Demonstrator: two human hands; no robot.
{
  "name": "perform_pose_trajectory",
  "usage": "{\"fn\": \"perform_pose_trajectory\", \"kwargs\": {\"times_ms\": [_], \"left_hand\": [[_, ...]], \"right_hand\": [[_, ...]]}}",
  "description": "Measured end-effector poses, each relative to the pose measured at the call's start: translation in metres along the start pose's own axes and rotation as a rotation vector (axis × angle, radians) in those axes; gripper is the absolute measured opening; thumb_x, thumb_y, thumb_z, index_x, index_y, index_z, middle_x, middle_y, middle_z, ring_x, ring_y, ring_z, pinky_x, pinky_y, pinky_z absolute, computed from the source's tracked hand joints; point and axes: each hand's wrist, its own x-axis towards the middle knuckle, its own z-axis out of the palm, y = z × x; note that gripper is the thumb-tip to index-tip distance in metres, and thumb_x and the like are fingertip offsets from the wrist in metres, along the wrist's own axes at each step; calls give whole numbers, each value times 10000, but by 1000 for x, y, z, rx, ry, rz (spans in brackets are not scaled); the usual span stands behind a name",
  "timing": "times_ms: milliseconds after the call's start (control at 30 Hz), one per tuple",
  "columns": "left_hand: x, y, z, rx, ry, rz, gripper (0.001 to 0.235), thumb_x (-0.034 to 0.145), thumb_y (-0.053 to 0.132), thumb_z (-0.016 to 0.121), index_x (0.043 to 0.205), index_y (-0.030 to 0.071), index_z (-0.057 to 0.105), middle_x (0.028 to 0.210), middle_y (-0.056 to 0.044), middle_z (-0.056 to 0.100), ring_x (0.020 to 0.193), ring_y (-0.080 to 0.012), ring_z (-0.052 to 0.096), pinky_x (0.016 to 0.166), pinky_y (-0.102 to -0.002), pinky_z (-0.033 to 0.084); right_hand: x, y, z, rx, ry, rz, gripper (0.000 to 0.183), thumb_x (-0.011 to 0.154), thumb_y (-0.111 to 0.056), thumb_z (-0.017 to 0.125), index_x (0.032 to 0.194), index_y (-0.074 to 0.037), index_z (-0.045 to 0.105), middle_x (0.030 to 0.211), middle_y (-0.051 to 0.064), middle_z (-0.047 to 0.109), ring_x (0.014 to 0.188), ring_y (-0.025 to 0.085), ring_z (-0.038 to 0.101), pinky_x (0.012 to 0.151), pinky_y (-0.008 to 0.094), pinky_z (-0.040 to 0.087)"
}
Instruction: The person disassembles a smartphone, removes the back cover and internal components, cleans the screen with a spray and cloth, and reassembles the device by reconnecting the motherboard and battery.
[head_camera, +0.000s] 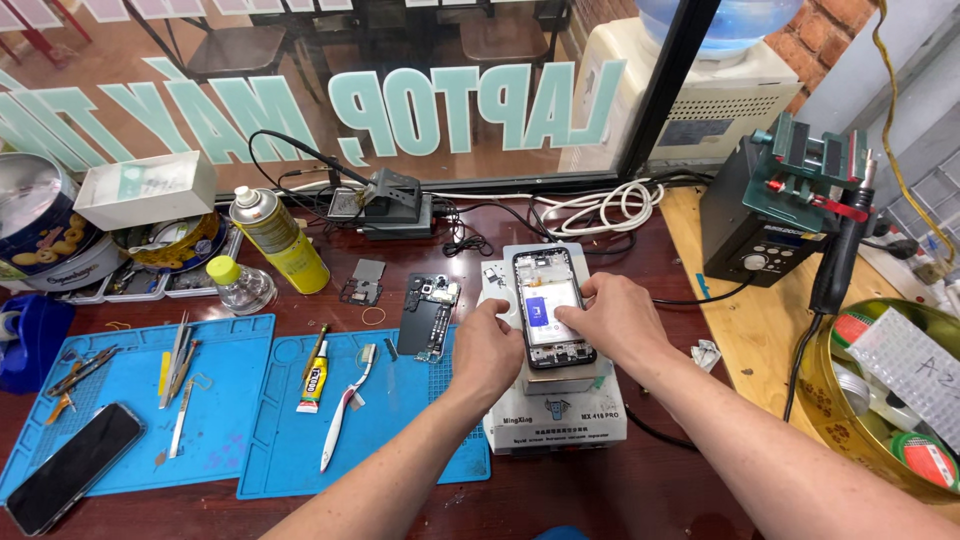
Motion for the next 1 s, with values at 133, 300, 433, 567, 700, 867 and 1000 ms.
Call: {"fn": "perform_pose_trajectory", "kwargs": {"times_ms": [133,300,433,567,700,867,1000], "left_hand": [[-2,1,-4,19,-4,60,463,819,111,676,1277,40,659,929,-121,750,878,-280,742,824,-401,573],[-7,8,-12,18,-61,-4,481,837,125,678,1313,69,633,935,-111,753,892,-281,743,832,-407,570],[-12,13,-17,45,-74,4,475,851,149,687,1317,80,625,958,-106,748,919,-292,736,838,-427,568],[-14,16,-21,85,-99,19,460,872,168,680,1321,82,623,960,-128,761,950,-314,732,855,-448,562],[-16,18,-23,110,-87,53,444,873,156,670,1306,70,629,968,-156,757,955,-336,730,857,-464,558],[-12,7,-16,161,-38,135,411,878,146,681,1274,39,647,995,-217,733,962,-386,710,864,-489,547],[10,-18,-14,-50,-99,103,445,852,211,724,1255,36,651,984,-169,763,913,-305,755,836,-413,586]], "right_hand": [[-1,-6,0,-64,30,-8,482,737,-360,873,1057,-18,757,980,157,751,953,295,731,862,410,565],[-8,-20,-8,-78,-31,57,551,776,-350,839,1218,-60,680,946,133,775,958,275,757,873,413,580],[-15,-29,-11,-132,-37,97,594,805,-322,821,1340,-169,613,922,88,771,983,261,735,868,448,558],[-17,-35,-6,-147,-56,54,412,873,-291,757,1273,-221,691,955,34,779,989,234,736,876,434,559],[-18,-32,-5,-116,-56,74,401,874,-287,755,1266,-218,701,962,41,787,965,228,749,872,419,564],[-19,-33,-4,-83,-42,72,387,866,-274,756,1246,-210,719,947,56,789,940,236,755,858,408,567],[-18,-33,-3,-80,-50,93,387,868,-264,750,1248,-206,716,951,61,789,939,239,755,855,409,566]]}}
